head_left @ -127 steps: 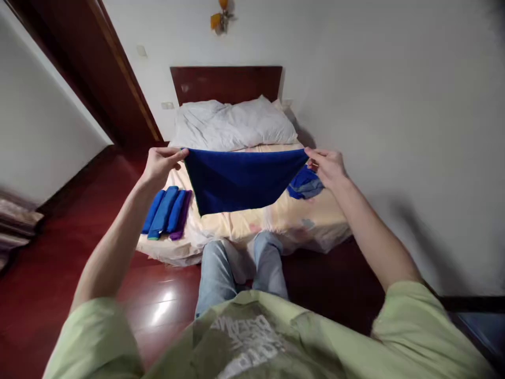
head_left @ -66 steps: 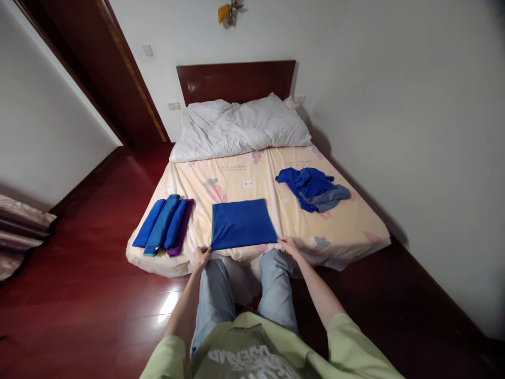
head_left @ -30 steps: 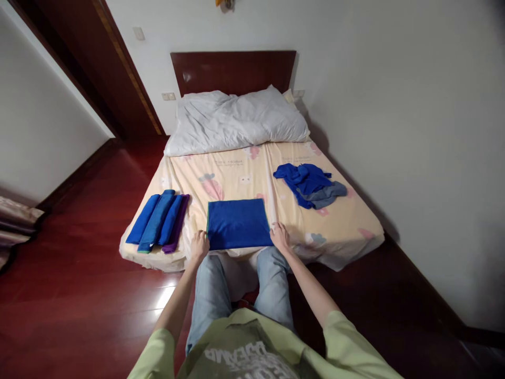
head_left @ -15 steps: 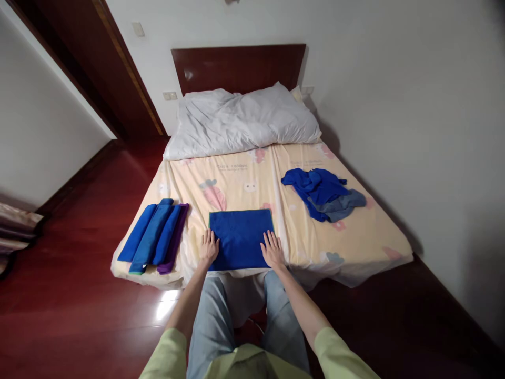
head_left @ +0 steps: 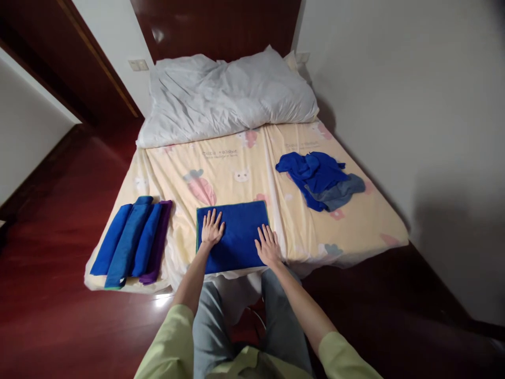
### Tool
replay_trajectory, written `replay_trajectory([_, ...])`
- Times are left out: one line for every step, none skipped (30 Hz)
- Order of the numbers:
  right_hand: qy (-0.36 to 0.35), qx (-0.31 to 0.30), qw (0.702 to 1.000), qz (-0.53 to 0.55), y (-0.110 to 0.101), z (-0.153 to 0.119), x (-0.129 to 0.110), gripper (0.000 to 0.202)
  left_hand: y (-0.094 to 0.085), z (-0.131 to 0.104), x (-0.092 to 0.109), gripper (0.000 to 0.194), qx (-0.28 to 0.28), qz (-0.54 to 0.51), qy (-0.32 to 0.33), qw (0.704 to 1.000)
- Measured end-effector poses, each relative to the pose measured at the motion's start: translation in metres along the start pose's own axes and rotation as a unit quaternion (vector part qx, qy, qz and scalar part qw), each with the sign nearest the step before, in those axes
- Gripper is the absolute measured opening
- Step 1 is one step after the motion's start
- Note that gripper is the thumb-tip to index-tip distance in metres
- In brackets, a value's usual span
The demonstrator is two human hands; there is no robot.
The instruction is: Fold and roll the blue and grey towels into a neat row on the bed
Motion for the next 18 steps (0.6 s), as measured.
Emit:
replay_trajectory([0.000, -0.003, 1.000, 0.001, -0.001, -0.001, 0.000, 0.060, 0.000, 0.001, 0.001, 0.060, -0.001, -0.003, -0.003, 1.000])
replay_trajectory([0.001, -0.006, 1.000, 0.002, -0.002, 0.000, 0.000, 0.060, 0.000, 0.001, 0.002, 0.059, -0.002, -0.005, -0.008, 1.000])
replay_trajectory([0.003, -0.010, 1.000, 0.003, -0.003, 0.001, -0.002, 0.059, -0.001, 0.001, 0.005, 0.060, -0.003, -0.008, -0.014, 1.000])
replay_trajectory([0.005, -0.011, 1.000, 0.004, -0.005, 0.004, -0.003, 0.059, -0.002, 0.001, 0.009, 0.060, -0.003, -0.011, -0.018, 1.000])
replay_trajectory([0.007, -0.011, 1.000, 0.006, -0.008, 0.009, -0.006, 0.059, -0.002, 0.001, 0.013, 0.061, -0.004, -0.015, -0.019, 1.000])
replay_trajectory([0.005, -0.008, 1.000, 0.008, -0.011, 0.017, -0.010, 0.059, -0.003, 0.000, 0.015, 0.061, -0.004, -0.019, -0.020, 1.000])
replay_trajectory([-0.001, -0.002, 1.000, 0.011, -0.014, 0.028, -0.013, 0.059, -0.004, 0.000, 0.016, 0.062, -0.003, -0.023, -0.024, 0.999])
replay_trajectory([-0.008, 0.004, 1.000, 0.016, -0.017, 0.041, -0.017, 0.059, -0.004, 0.000, 0.015, 0.063, 0.000, -0.025, -0.031, 0.999])
replay_trajectory([-0.014, 0.010, 1.000, 0.023, -0.018, 0.056, -0.019, 0.060, -0.005, 0.000, 0.010, 0.064, 0.004, -0.026, -0.043, 0.999])
replay_trajectory([-0.013, 0.014, 0.999, 0.030, -0.018, 0.072, -0.019, 0.060, -0.006, 0.000, 0.003, 0.065, 0.011, -0.024, -0.058, 0.998])
replay_trajectory([-0.006, 0.014, 0.999, 0.036, -0.017, 0.088, -0.017, 0.061, -0.007, 0.001, -0.004, 0.065, 0.020, -0.021, -0.072, 0.997])
replay_trajectory([0.004, 0.009, 0.999, 0.041, -0.013, 0.102, -0.012, 0.062, -0.008, 0.002, -0.012, 0.065, 0.030, -0.016, -0.082, 0.996])
replay_trajectory([0.012, 0.001, 0.999, 0.044, -0.008, 0.114, -0.006, 0.063, -0.010, 0.003, -0.019, 0.065, 0.038, -0.012, -0.088, 0.995])
replay_trajectory([0.018, -0.004, 0.999, 0.046, -0.003, 0.123, 0.000, 0.064, -0.010, 0.005, -0.025, 0.065, 0.045, -0.008, -0.094, 0.995])
replay_trajectory([0.021, -0.005, 0.999, 0.046, 0.002, 0.129, 0.006, 0.065, -0.011, 0.006, -0.029, 0.065, 0.050, -0.005, -0.099, 0.994])
replay_trajectory([0.021, -0.001, 0.999, 0.045, 0.006, 0.132, 0.011, 0.066, -0.010, 0.007, -0.032, 0.064, 0.051, -0.004, -0.103, 0.993])
replay_trajectory([0.021, 0.007, 0.999, 0.044, 0.009, 0.132, 0.016, 0.067, -0.009, 0.008, -0.034, 0.064, 0.049, -0.003, -0.105, 0.993])
replay_trajectory([0.021, 0.015, 0.999, 0.042, 0.012, 0.132, 0.020, 0.067, -0.008, 0.009, -0.035, 0.064, 0.045, -0.004, -0.106, 0.993])
Point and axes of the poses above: each hand's wrist, its own z-axis towards the middle knuckle, its own y-axis out of the palm, x = y × z, the point moved 6 cm from there along z, towards the middle knuckle, and after that the axes turned 2 degrees about y, right-handed, at the moved point
